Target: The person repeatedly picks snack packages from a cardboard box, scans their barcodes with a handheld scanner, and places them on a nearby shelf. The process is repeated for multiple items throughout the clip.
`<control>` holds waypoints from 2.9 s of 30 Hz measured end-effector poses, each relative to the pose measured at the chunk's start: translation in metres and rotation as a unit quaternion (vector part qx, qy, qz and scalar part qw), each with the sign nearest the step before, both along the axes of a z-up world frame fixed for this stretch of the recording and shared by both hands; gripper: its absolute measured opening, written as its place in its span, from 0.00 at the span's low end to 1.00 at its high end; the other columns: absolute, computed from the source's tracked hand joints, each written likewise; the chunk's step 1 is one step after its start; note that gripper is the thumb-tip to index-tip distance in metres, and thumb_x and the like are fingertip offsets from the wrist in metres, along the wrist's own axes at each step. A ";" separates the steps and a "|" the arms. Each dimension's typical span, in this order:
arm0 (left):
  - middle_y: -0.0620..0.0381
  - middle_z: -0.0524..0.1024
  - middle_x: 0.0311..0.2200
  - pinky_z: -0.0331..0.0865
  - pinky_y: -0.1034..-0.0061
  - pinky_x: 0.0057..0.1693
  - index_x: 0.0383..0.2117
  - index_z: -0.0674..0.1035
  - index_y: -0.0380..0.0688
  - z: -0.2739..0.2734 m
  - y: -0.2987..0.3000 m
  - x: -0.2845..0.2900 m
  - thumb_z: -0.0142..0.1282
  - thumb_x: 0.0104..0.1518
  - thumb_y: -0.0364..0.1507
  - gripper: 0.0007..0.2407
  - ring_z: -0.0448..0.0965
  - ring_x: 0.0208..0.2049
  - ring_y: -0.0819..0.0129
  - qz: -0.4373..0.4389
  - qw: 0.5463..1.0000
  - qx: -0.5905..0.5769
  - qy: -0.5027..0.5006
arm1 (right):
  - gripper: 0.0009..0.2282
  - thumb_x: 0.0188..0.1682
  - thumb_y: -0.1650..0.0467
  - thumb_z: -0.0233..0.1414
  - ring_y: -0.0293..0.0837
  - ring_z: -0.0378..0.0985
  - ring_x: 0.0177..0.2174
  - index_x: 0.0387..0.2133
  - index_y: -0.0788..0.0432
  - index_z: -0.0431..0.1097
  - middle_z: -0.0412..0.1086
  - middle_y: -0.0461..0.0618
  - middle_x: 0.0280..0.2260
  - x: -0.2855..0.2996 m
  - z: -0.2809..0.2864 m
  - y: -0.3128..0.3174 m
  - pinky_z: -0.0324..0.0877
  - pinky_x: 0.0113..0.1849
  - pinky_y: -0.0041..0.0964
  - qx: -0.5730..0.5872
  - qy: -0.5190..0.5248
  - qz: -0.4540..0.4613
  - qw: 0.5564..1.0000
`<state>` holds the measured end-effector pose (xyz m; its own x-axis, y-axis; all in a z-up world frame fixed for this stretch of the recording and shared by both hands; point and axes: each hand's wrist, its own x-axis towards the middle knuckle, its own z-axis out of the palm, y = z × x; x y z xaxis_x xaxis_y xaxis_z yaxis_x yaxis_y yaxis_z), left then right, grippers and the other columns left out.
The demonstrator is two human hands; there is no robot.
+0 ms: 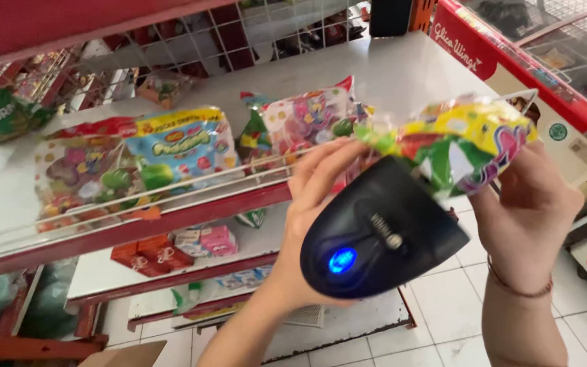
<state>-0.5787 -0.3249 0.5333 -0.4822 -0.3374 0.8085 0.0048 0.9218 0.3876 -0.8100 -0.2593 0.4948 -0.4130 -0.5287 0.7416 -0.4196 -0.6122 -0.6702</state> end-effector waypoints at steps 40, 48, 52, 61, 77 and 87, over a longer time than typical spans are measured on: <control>0.52 0.84 0.28 0.77 0.74 0.43 0.38 0.83 0.40 0.048 -0.066 -0.064 0.67 0.47 0.31 0.13 0.83 0.29 0.73 0.027 0.937 0.316 -0.144 | 0.03 0.53 0.73 0.60 0.45 0.77 0.41 0.30 0.56 0.78 0.78 0.46 0.34 -0.083 0.018 -0.083 0.60 0.47 0.43 0.141 0.407 -0.227 0.873; 0.50 0.81 0.43 0.74 0.76 0.52 0.48 0.77 0.39 0.038 -0.054 -0.054 0.65 0.44 0.28 0.21 0.83 0.42 0.69 -0.031 0.961 0.275 -0.020 | 0.02 0.56 0.74 0.60 0.47 0.74 0.48 0.40 0.59 0.76 0.76 0.48 0.44 -0.068 -0.004 -0.069 0.59 0.54 0.39 0.057 0.349 -0.285 0.891; 0.49 0.79 0.47 0.74 0.75 0.54 0.46 0.79 0.37 0.017 -0.030 -0.022 0.67 0.45 0.24 0.19 0.82 0.45 0.65 0.009 0.967 0.256 -0.008 | 0.03 0.58 0.75 0.58 0.47 0.74 0.46 0.41 0.62 0.74 0.76 0.51 0.46 -0.042 -0.020 -0.045 0.63 0.52 0.36 0.034 0.283 -0.235 0.929; 0.58 0.83 0.36 0.75 0.78 0.47 0.43 0.80 0.38 -0.083 0.055 0.125 0.69 0.44 0.25 0.18 0.80 0.36 0.76 0.168 0.875 0.450 0.056 | 0.05 0.51 0.77 0.56 0.47 0.77 0.41 0.39 0.63 0.73 0.75 0.54 0.38 0.090 -0.054 -0.025 0.69 0.46 0.34 0.036 0.197 0.040 0.979; 0.59 0.79 0.23 0.71 0.77 0.34 0.29 0.81 0.35 -0.282 0.255 0.416 0.67 0.50 0.22 0.05 0.78 0.24 0.73 0.463 0.614 0.544 0.335 | 0.05 0.46 0.76 0.58 0.48 0.78 0.37 0.35 0.61 0.75 0.77 0.52 0.36 0.434 -0.172 0.007 0.68 0.43 0.38 0.209 0.240 0.387 0.865; 0.53 0.76 0.19 0.70 0.74 0.28 0.32 0.77 0.37 -0.412 0.342 0.550 0.61 0.54 0.24 0.05 0.77 0.19 0.69 0.449 0.401 0.642 0.475 | 0.08 0.47 0.73 0.56 0.52 0.80 0.36 0.39 0.63 0.75 0.75 0.56 0.34 0.645 -0.362 0.042 0.74 0.40 0.44 0.355 0.277 0.499 0.740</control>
